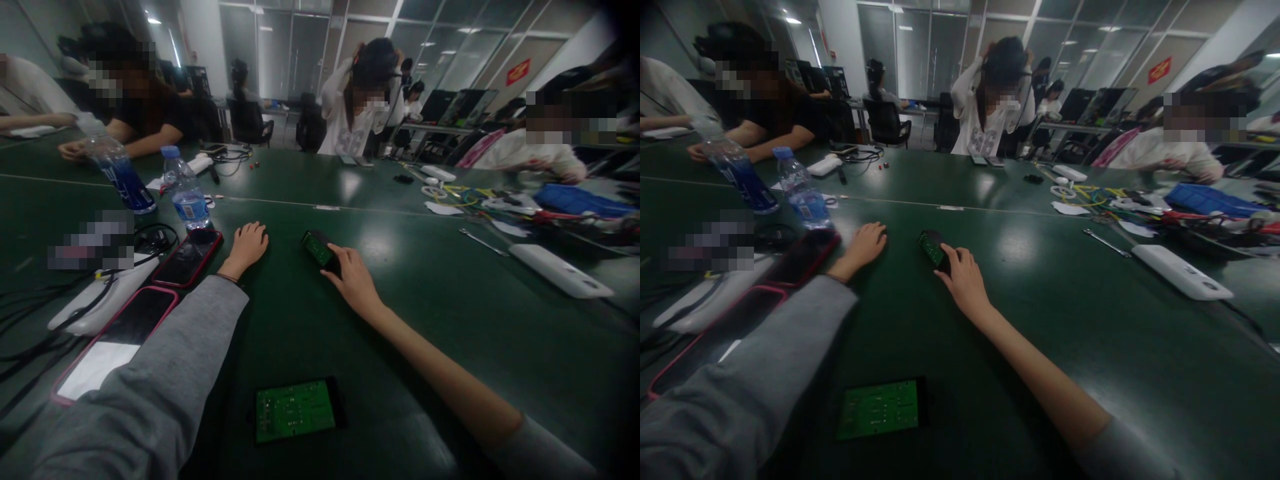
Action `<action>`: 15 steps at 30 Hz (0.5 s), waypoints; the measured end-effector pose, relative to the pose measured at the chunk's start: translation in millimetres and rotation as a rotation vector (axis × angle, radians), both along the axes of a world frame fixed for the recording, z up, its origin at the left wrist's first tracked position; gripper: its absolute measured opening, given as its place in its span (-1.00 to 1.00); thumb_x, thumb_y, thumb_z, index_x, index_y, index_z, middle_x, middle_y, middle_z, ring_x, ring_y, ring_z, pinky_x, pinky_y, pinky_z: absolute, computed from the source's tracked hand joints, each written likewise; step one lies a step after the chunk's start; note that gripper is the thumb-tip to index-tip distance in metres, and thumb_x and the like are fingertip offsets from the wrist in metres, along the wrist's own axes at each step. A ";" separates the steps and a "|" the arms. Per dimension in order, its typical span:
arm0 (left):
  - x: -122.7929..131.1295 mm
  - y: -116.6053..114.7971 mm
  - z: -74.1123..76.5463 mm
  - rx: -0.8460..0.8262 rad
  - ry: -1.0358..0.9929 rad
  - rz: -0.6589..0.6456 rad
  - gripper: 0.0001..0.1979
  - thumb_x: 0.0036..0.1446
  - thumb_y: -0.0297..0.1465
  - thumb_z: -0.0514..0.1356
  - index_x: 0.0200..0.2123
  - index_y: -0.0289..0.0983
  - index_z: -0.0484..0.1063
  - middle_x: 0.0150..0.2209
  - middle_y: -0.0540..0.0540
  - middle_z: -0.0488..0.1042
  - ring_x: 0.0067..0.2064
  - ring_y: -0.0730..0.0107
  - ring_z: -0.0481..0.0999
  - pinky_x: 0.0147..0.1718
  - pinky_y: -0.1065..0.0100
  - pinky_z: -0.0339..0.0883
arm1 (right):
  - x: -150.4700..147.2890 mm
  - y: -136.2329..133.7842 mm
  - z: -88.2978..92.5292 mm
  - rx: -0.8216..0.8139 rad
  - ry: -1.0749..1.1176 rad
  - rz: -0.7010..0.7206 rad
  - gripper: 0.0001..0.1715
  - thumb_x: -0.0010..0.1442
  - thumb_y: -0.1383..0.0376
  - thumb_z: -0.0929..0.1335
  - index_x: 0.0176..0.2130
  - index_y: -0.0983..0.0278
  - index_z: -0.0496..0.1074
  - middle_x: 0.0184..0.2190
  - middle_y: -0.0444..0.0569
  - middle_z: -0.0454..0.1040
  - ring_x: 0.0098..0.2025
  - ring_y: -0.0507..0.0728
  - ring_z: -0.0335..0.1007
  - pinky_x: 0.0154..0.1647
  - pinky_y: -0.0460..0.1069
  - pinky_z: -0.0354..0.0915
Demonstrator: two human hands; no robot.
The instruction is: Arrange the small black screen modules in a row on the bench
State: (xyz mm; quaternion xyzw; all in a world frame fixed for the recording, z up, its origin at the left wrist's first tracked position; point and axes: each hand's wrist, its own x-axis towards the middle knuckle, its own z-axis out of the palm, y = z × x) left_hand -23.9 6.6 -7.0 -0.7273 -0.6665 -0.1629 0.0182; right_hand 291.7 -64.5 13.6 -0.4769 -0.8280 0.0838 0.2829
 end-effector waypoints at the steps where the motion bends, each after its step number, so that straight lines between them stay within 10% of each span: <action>1: 0.1 -0.1 -0.4 0.002 -0.001 0.001 -0.49 0.47 -0.26 -0.06 0.35 -0.32 0.34 0.41 -0.30 0.30 0.43 -0.06 0.24 0.40 -0.15 0.12 | 0.4 -0.4 0.3 -0.004 -0.004 0.002 -0.27 0.37 0.04 0.38 0.39 0.14 0.17 0.20 0.25 0.28 0.11 0.50 0.38 0.07 0.48 0.46; 6: -0.6 1.0 -3.6 0.026 -0.004 0.008 -0.51 0.47 -0.26 -0.05 0.34 -0.24 0.36 0.41 -0.25 0.32 0.43 -0.04 0.25 0.39 -0.15 0.14 | -6.9 4.6 1.0 -0.060 0.104 -0.002 -0.12 0.33 -0.07 0.42 0.39 0.31 0.16 0.24 0.32 0.31 0.23 0.52 0.35 0.22 0.49 0.39; 15: 1.1 -0.3 -0.9 0.024 0.022 0.013 -0.52 0.46 -0.28 -0.03 0.33 -0.26 0.36 0.40 -0.26 0.33 0.42 -0.02 0.27 0.38 -0.12 0.15 | -52.3 8.9 9.1 0.153 -0.068 -0.016 -0.29 0.30 0.52 0.26 0.40 0.45 0.17 0.36 0.34 0.26 0.39 0.41 0.23 0.38 0.38 0.30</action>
